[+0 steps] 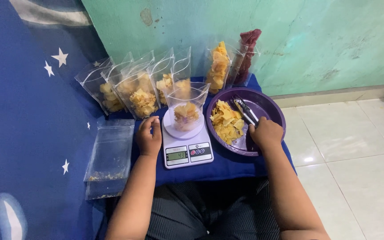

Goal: The person is weighing portions of chips on a digital scale and then pouring them into individual plastic bags for packaging.

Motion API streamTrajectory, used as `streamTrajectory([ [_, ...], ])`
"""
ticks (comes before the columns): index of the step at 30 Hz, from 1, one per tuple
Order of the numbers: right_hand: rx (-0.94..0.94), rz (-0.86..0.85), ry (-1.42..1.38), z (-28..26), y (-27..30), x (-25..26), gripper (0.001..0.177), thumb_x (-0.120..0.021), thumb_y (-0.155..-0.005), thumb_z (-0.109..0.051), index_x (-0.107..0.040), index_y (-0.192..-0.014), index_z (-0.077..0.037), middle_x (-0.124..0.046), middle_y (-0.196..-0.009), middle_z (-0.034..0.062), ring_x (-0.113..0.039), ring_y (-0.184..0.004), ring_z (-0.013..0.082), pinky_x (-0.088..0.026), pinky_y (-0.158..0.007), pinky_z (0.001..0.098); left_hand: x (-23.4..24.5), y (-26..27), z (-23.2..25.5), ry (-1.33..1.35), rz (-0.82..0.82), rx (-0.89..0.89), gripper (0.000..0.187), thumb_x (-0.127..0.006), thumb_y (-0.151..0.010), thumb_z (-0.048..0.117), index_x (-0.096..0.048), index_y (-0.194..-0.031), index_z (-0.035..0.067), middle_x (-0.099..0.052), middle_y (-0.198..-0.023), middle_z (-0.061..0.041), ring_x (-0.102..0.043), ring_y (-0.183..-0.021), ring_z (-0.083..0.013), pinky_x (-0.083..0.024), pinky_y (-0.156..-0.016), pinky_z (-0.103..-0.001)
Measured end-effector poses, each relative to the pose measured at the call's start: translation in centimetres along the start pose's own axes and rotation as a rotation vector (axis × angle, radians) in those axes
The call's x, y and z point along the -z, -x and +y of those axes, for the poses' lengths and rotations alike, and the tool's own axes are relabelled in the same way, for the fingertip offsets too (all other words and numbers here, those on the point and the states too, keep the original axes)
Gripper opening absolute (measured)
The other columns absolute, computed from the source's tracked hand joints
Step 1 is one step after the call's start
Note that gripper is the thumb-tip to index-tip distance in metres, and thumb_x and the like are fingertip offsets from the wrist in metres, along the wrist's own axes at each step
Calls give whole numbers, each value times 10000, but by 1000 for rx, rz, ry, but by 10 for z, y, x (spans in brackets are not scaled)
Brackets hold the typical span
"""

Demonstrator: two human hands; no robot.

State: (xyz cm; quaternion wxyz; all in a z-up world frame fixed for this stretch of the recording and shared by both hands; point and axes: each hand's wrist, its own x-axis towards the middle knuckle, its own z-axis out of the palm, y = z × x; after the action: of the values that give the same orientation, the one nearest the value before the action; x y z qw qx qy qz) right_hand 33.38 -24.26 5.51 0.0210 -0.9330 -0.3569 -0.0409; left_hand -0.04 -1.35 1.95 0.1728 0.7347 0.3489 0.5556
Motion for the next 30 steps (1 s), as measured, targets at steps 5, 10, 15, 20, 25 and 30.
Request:
streamTrajectory([
  [5,-7,-4,2,2,-2,-5,505,-579,-907,-517,-720,-1033,-49,-767,-861,164,-773,-851,365,-585,-735,450,3,-4,10,25,-15,-39,140,-735,-967,195,-739,-1107,184,-754,-914,-24,-731,-845,-217,-579,-701,-301],
  [10,-3,-7,22,3,-4,-8,504,-582,-904,-525,-720,-1040,-60,-771,-870,153,-774,-858,358,-582,-741,444,-4,-9,22,142,-104,-93,481,-826,-871,284,-670,-1302,137,-749,-1107,-93,-716,-1015,-265,-584,-833,-328],
  [15,-9,-18,19,1,-4,-5,495,-583,-908,-523,-715,-1035,-63,-772,-873,154,-777,-864,356,-584,-747,443,-11,-21,42,205,-146,-130,625,-881,-824,321,-636,-1341,67,-734,-1121,-150,-708,-1024,-324,-579,-842,-369],
  [20,-13,-17,26,0,-4,-6,482,-580,-913,-510,-720,-1037,-65,-769,-857,147,-777,-848,344,-577,-737,429,-10,-33,56,285,-161,61,401,-861,-868,256,-748,-1221,105,-756,-1017,-157,-737,-945,-309,-607,-770,-360],
  [25,-3,-9,-6,-1,-5,-5,503,-576,-906,-518,-712,-1030,-49,-767,-864,172,-774,-864,371,-577,-750,451,-9,-46,54,192,-238,216,203,-874,-834,267,-831,-1021,199,-769,-771,-63,-691,-611,-162,-570,-550,-264],
  [30,-9,-17,9,-1,-4,-5,502,-564,-908,-510,-717,-1051,-54,-771,-878,160,-774,-865,357,-573,-745,434,-16,-52,70,243,-142,165,101,-848,-855,165,-827,-946,124,-778,-800,-123,-765,-767,-276,-599,-644,-357],
])
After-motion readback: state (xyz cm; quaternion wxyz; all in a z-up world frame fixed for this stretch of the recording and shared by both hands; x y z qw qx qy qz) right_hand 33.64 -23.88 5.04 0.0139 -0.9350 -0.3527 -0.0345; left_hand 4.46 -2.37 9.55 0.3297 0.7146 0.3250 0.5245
